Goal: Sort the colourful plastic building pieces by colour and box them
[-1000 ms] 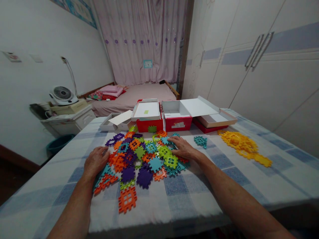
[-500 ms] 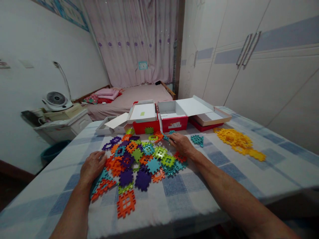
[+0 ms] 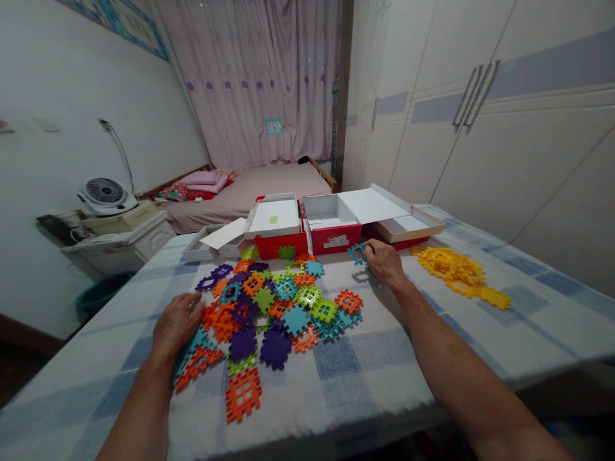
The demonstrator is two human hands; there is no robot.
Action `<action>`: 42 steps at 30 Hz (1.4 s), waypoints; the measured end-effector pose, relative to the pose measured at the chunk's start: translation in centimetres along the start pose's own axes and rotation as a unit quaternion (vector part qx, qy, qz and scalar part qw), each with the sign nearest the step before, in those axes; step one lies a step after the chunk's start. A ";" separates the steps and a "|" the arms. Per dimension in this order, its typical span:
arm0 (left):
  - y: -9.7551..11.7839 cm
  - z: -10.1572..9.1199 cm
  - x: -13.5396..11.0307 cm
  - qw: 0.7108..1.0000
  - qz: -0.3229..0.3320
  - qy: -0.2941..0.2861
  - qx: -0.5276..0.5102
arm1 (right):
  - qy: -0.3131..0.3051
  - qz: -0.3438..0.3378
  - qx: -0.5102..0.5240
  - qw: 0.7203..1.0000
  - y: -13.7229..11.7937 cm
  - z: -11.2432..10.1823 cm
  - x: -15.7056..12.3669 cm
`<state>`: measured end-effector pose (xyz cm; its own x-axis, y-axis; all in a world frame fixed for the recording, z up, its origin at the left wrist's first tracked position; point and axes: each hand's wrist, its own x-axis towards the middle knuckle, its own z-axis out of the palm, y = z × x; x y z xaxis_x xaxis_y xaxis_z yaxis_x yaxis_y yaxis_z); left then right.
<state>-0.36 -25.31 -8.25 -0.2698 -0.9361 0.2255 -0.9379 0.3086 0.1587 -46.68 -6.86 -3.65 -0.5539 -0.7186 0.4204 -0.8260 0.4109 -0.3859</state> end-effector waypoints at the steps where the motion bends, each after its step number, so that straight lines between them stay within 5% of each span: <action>1: 0.0 0.1 0.0 1.000 0.000 0.003 0.000 | -0.005 0.015 -0.018 1.000 0.5 -0.3 0.1; 8: -0.1 0.2 0.1 1.000 0.001 -0.003 0.001 | 0.059 0.083 -0.106 0.989 0.6 -1.5 -0.3; 11: -0.1 0.1 0.1 1.000 0.004 -0.008 0.006 | 0.066 -0.010 -0.003 0.998 -1.1 -0.4 -0.8; 15: -0.1 0.2 0.2 1.000 0.003 -0.011 0.010 | -0.054 -0.188 0.158 0.968 -4.1 2.9 -2.0; 21: -0.2 0.2 0.2 1.000 0.004 -0.009 0.009 | -0.153 -0.267 0.137 0.941 -6.6 5.7 -3.0; 29: 0.1 0.0 0.0 1.000 0.002 0.000 0.003 | -0.134 -0.243 0.090 0.956 -6.5 4.4 -3.1; 38: 0.3 -0.1 0.0 1.000 -0.005 -0.011 0.002 | -0.012 0.005 -0.028 1.000 -0.6 0.6 -0.5; 42: 0.2 0.1 0.0 1.000 -0.004 -0.001 0.006 | 0.057 -0.021 -0.033 0.998 0.4 0.1 -0.2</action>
<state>-0.59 -25.30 -8.31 -0.2623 -0.9390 0.2226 -0.9425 0.2988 0.1499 -46.84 -6.61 -3.96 -0.5236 -0.6695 0.5269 -0.8519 0.4203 -0.3125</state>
